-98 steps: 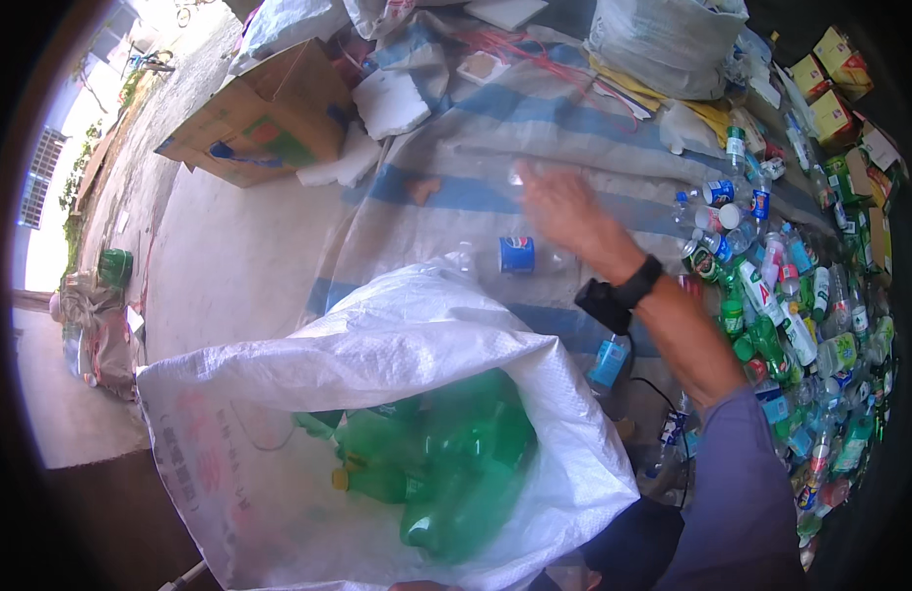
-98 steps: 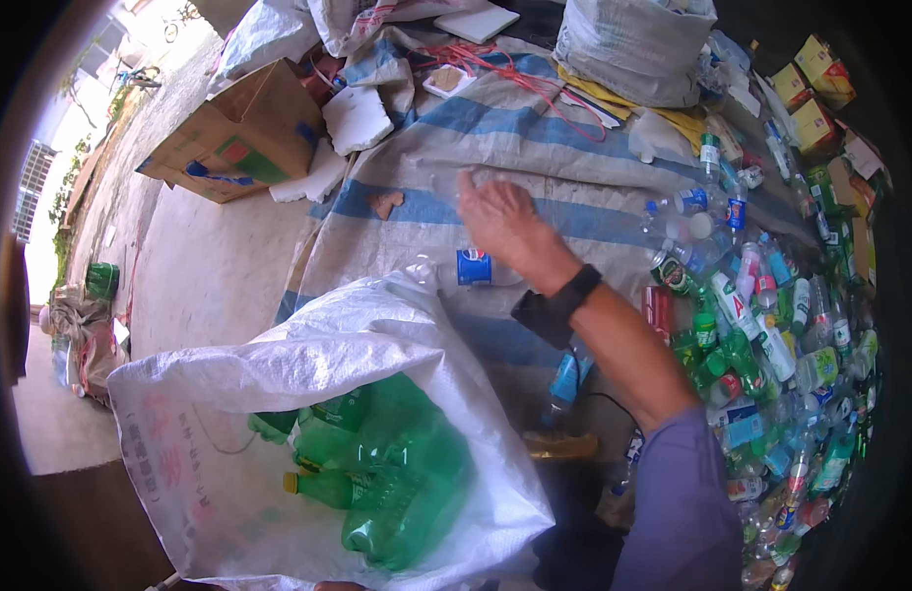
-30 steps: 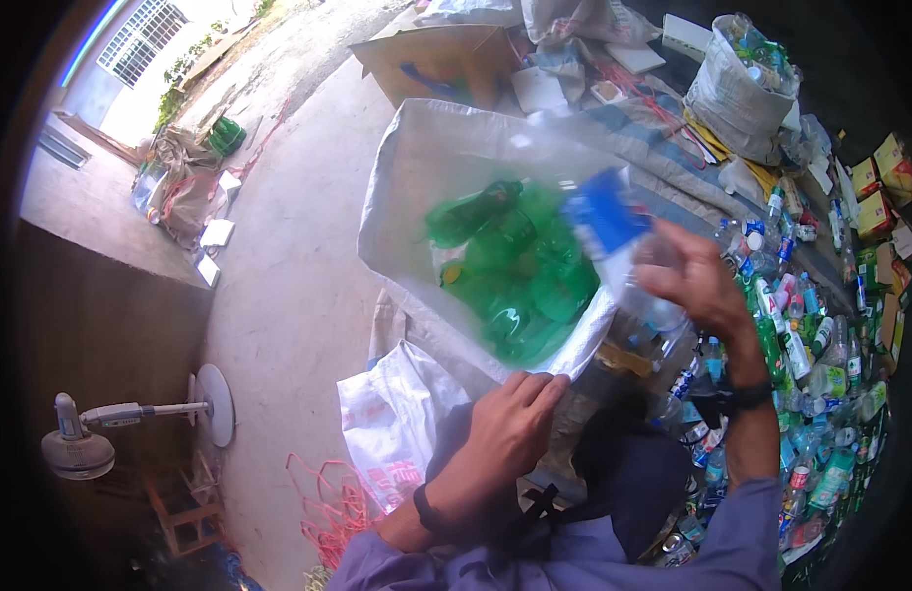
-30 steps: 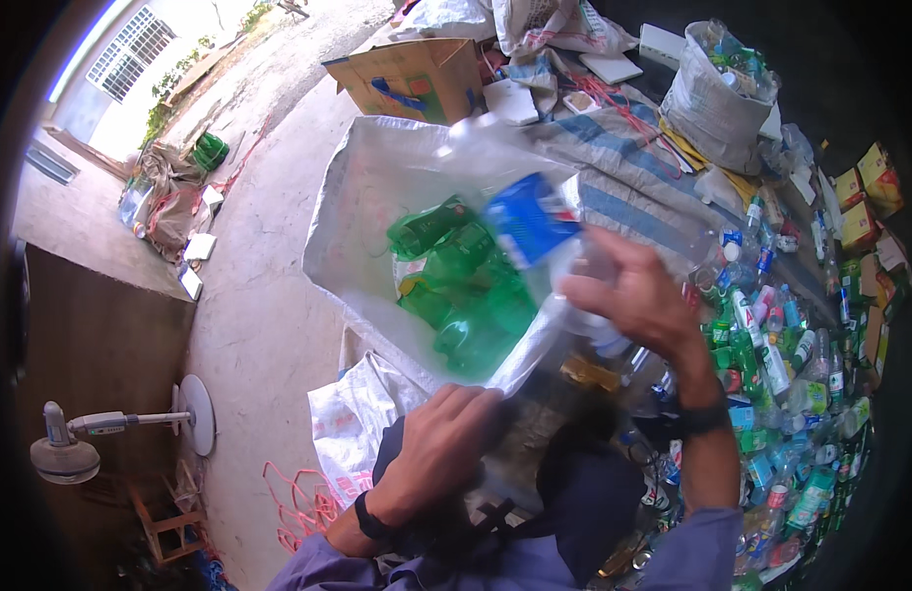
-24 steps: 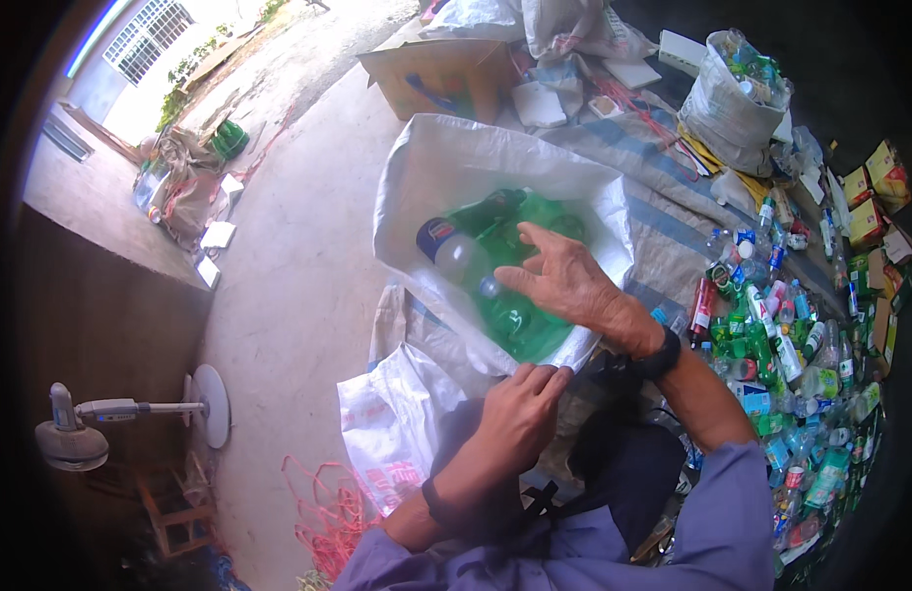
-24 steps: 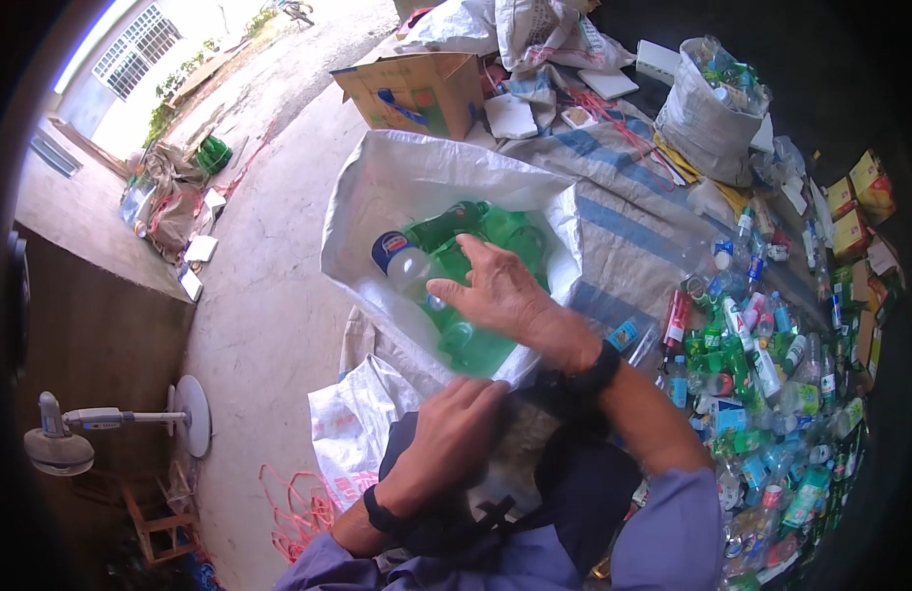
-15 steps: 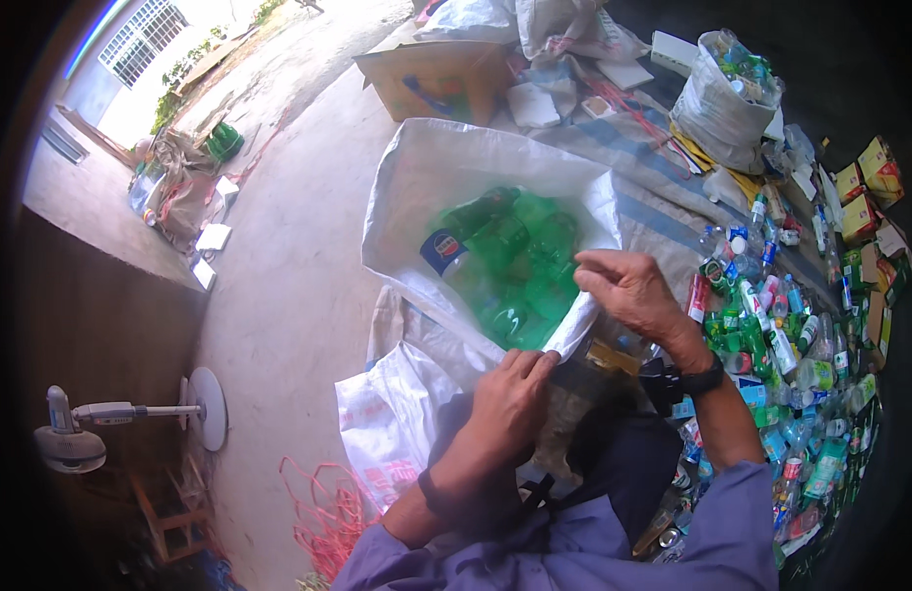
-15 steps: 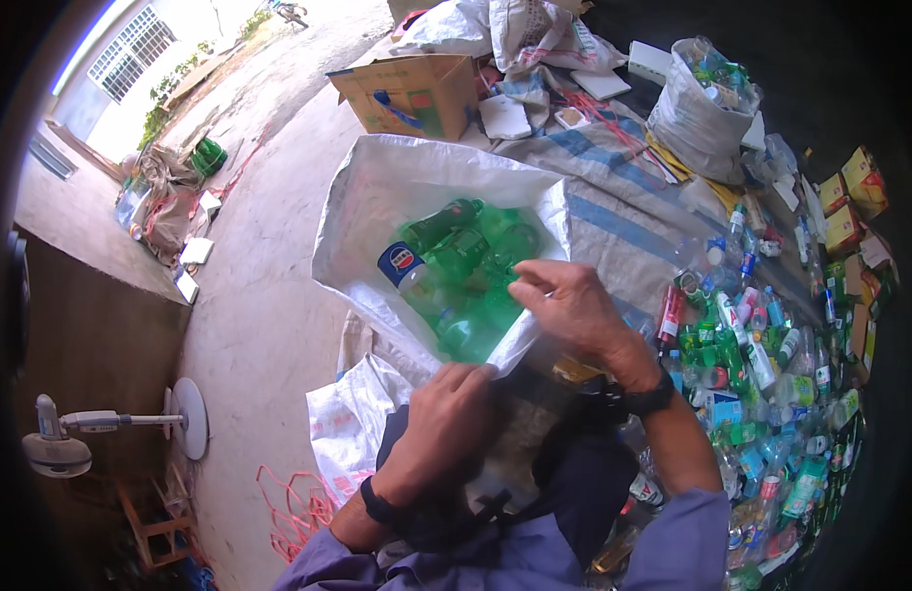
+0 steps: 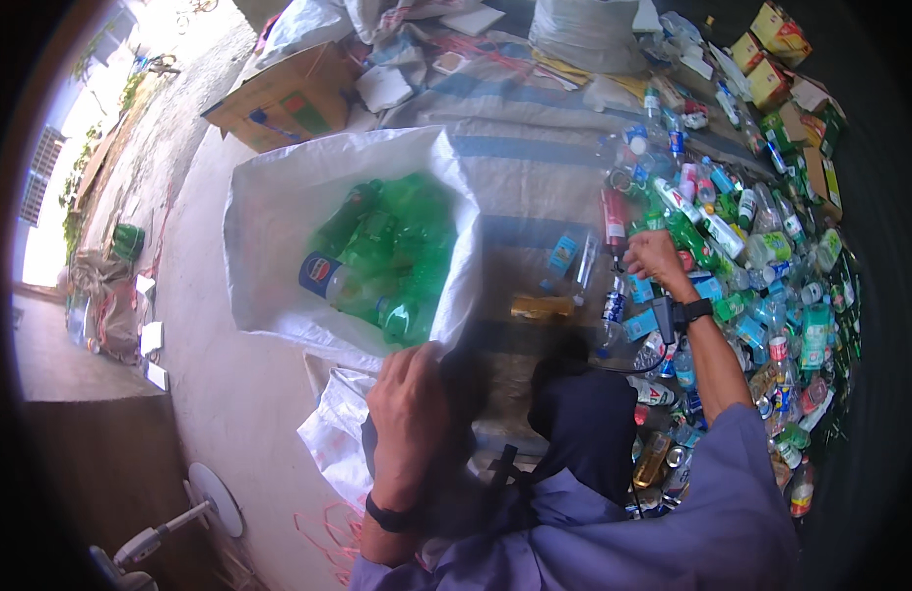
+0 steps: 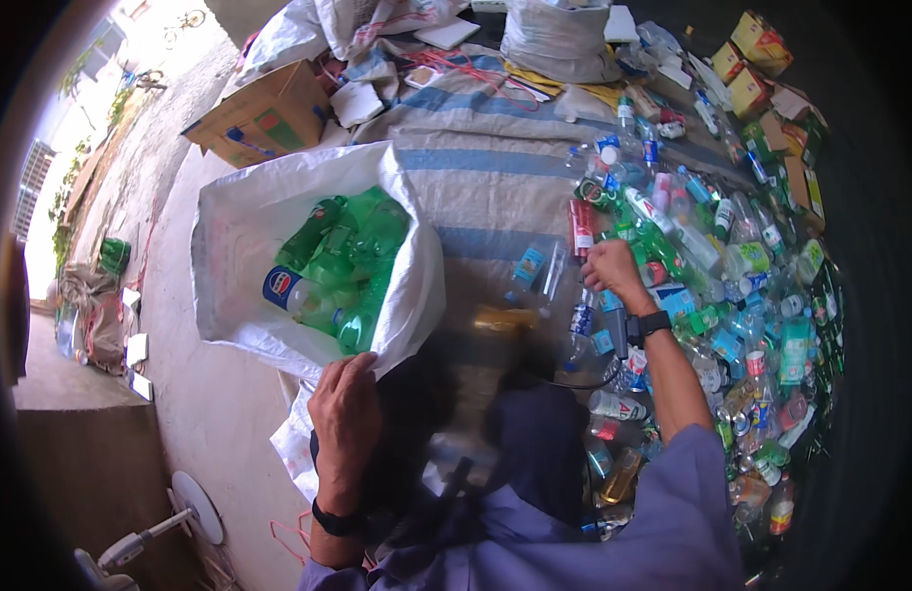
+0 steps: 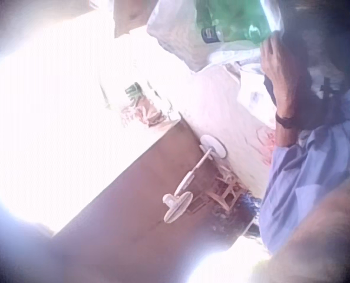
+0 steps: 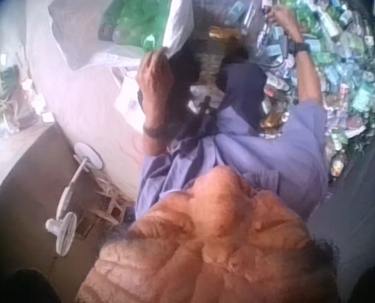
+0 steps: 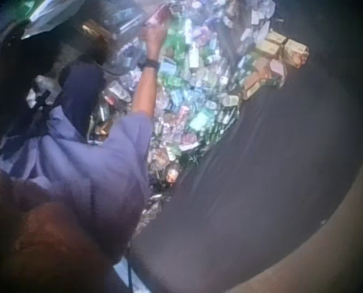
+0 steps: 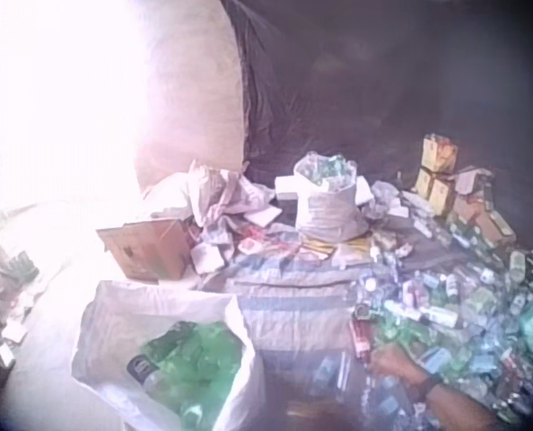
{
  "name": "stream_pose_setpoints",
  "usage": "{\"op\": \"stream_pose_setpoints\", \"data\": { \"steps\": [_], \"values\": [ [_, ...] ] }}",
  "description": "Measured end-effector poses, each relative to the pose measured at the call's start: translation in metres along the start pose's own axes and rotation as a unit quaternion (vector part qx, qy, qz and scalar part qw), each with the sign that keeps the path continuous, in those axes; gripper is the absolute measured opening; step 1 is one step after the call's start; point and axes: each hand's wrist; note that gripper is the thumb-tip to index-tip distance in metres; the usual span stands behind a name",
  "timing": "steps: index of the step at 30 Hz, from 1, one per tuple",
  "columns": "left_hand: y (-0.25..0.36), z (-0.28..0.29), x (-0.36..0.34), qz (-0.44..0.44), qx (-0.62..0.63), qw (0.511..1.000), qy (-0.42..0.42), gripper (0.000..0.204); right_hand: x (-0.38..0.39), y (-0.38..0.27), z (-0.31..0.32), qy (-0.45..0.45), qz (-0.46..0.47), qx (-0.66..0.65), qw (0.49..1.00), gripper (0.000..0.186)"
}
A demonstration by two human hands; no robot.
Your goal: The person sits on the floor and sorts plastic bottles from a large pile into a white sack. They pick up bottles one by one, place them into the sack, and occasionally adjust the sack opening to fit more items.
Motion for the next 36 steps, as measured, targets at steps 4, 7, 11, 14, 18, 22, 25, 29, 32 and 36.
{"op": "stream_pose_setpoints", "data": {
  "steps": [4,7,11,14,18,22,25,29,32,36],
  "values": [
    [0.003,-0.004,-0.001,0.013,-0.018,1.000,-0.004,0.027,-0.003,0.114,-0.040,-0.046,-0.073,0.070,0.994,0.025],
    [0.005,-0.008,-0.001,0.032,-0.028,0.999,-0.012,0.026,0.004,0.172,-0.073,-0.062,-0.109,0.071,0.990,0.025],
    [0.005,-0.014,-0.006,0.021,-0.028,0.999,-0.011,0.029,0.017,0.215,-0.112,0.008,-0.102,0.145,0.984,0.026],
    [0.005,-0.016,-0.007,0.035,-0.031,0.999,-0.023,0.031,0.031,0.229,-0.133,0.138,-0.117,0.238,0.954,0.032],
    [0.004,-0.018,-0.008,0.049,-0.043,0.997,-0.033,0.031,0.044,0.233,-0.143,0.052,-0.139,0.255,0.955,0.038],
    [0.001,-0.018,-0.010,0.038,-0.055,0.997,-0.036,0.029,0.044,0.230,-0.152,0.029,-0.161,0.250,0.954,0.047],
    [0.001,-0.017,-0.012,0.038,-0.049,0.997,-0.036,0.027,0.039,0.234,-0.156,0.025,-0.180,0.202,0.962,0.051],
    [0.004,-0.013,-0.009,0.067,-0.026,0.997,-0.031,0.027,0.037,0.254,-0.154,0.048,-0.074,0.143,0.986,0.053],
    [0.000,-0.009,-0.009,0.035,-0.020,0.999,-0.028,0.026,0.040,0.266,-0.138,0.036,0.057,0.152,0.986,0.029],
    [-0.002,-0.005,-0.004,0.031,-0.015,0.999,-0.024,0.024,0.040,0.218,-0.103,0.108,0.182,0.249,0.945,0.030]
  ]
}}
Point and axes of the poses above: each hand's wrist, its own x-axis away from the middle knuckle, its own z-axis out of the back of the hand, y = z × x, and after that the axes turned 12 degrees about x, right-handed
